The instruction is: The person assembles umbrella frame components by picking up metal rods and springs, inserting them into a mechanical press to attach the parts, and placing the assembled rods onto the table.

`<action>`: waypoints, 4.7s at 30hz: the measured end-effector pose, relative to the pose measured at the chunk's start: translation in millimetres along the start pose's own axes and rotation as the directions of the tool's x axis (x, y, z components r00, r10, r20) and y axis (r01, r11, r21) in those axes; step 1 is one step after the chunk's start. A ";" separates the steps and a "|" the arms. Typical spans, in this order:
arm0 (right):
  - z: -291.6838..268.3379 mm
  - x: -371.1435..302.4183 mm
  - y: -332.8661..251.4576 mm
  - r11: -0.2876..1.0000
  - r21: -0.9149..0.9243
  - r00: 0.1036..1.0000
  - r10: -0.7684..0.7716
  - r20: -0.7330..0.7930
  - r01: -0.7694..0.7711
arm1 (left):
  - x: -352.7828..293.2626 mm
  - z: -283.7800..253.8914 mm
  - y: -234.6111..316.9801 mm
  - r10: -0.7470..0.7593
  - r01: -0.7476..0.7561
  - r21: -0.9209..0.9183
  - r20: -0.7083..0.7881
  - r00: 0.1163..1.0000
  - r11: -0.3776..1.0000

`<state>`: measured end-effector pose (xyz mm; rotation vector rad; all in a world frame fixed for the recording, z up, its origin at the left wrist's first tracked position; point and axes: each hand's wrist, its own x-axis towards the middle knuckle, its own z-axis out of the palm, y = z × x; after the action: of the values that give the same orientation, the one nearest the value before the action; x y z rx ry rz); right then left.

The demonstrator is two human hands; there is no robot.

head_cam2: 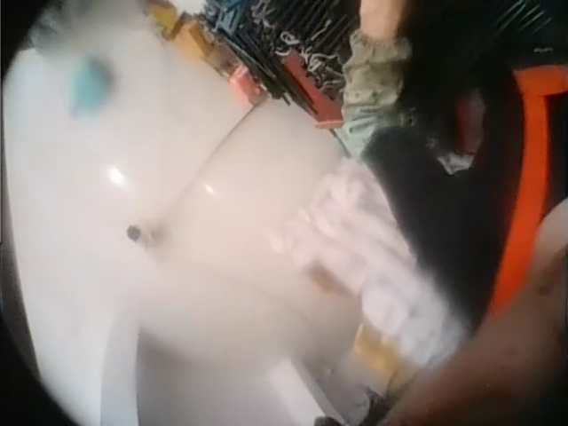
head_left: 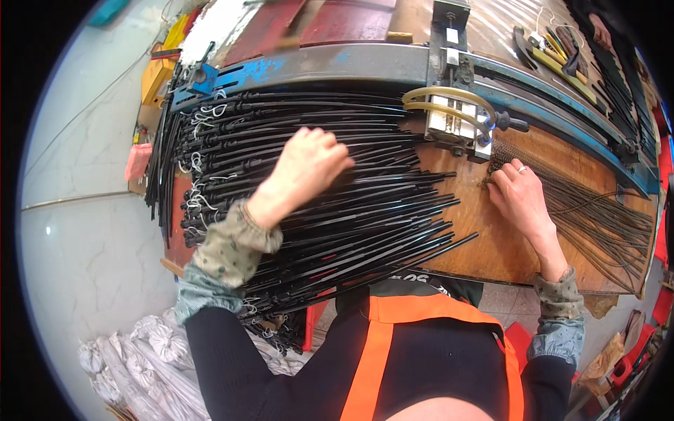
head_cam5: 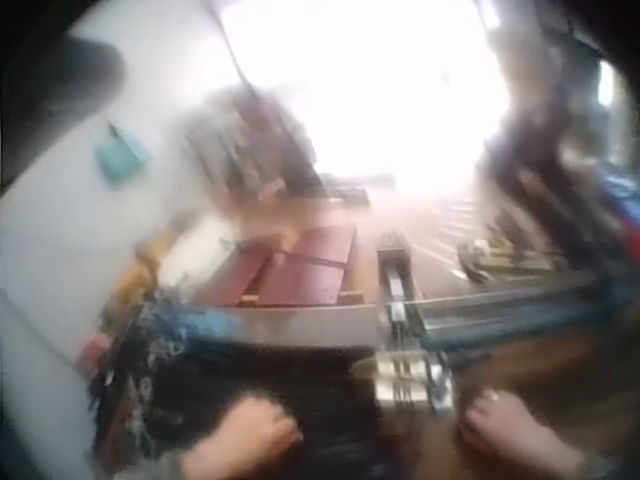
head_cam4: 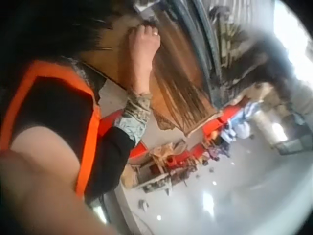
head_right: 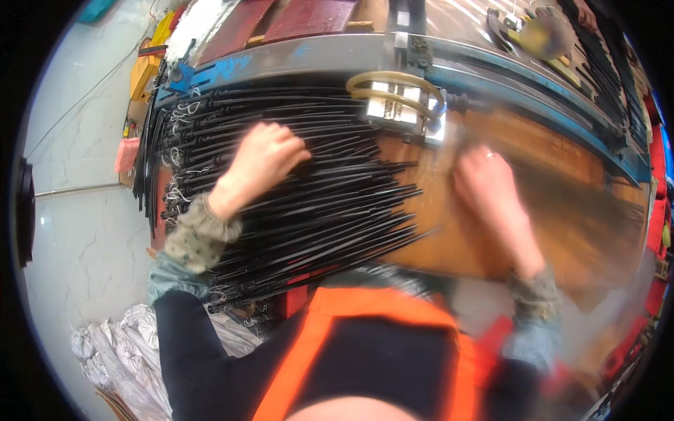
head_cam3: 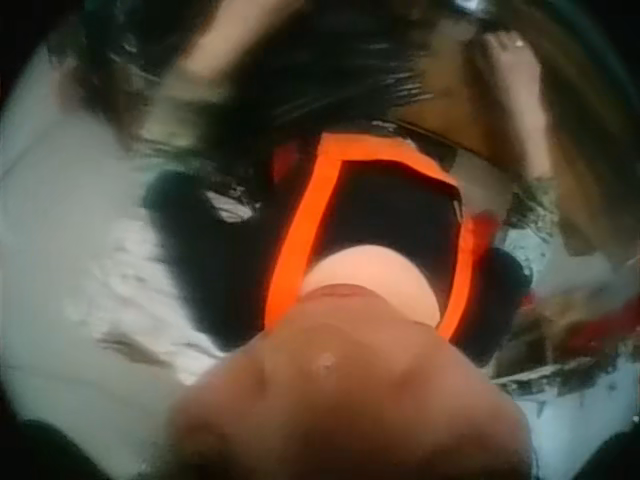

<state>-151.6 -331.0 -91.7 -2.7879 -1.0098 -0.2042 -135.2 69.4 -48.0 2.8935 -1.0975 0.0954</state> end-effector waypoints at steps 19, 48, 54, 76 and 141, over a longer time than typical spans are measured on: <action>-11.6 -6.0 -10.7 0.693 0.634 0.937 0.295 0.185 -0.343 | 16.9 7.4 38.5 0.037 -0.042 -0.232 -0.027 0.999 0.972; -33.8 -51.9 -22.0 0.963 0.268 0.886 0.102 -0.453 0.026 | 144.9 -45.9 176.9 0.172 -0.095 -0.276 0.272 0.947 0.956; -19.3 -152.0 112.7 0.785 0.358 0.560 0.614 -0.556 -0.506 | 212.7 -107.3 144.9 0.380 -0.412 -0.182 -0.183 0.907 0.893; -84.6 -182.0 160.0 0.796 -0.020 0.358 0.249 -0.900 -0.605 | 254.9 -60.6 183.8 0.526 -0.537 -0.111 -0.111 0.843 0.836; -64.6 -111.5 89.6 0.670 0.660 0.761 0.608 -0.226 -0.340 | 150.5 -96.2 96.5 0.257 -0.259 0.009 -0.172 0.951 0.966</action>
<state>-183.3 -481.3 -59.3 -2.1692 -0.1309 -0.3455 -90.9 -96.0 61.0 2.6525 -1.4272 0.3378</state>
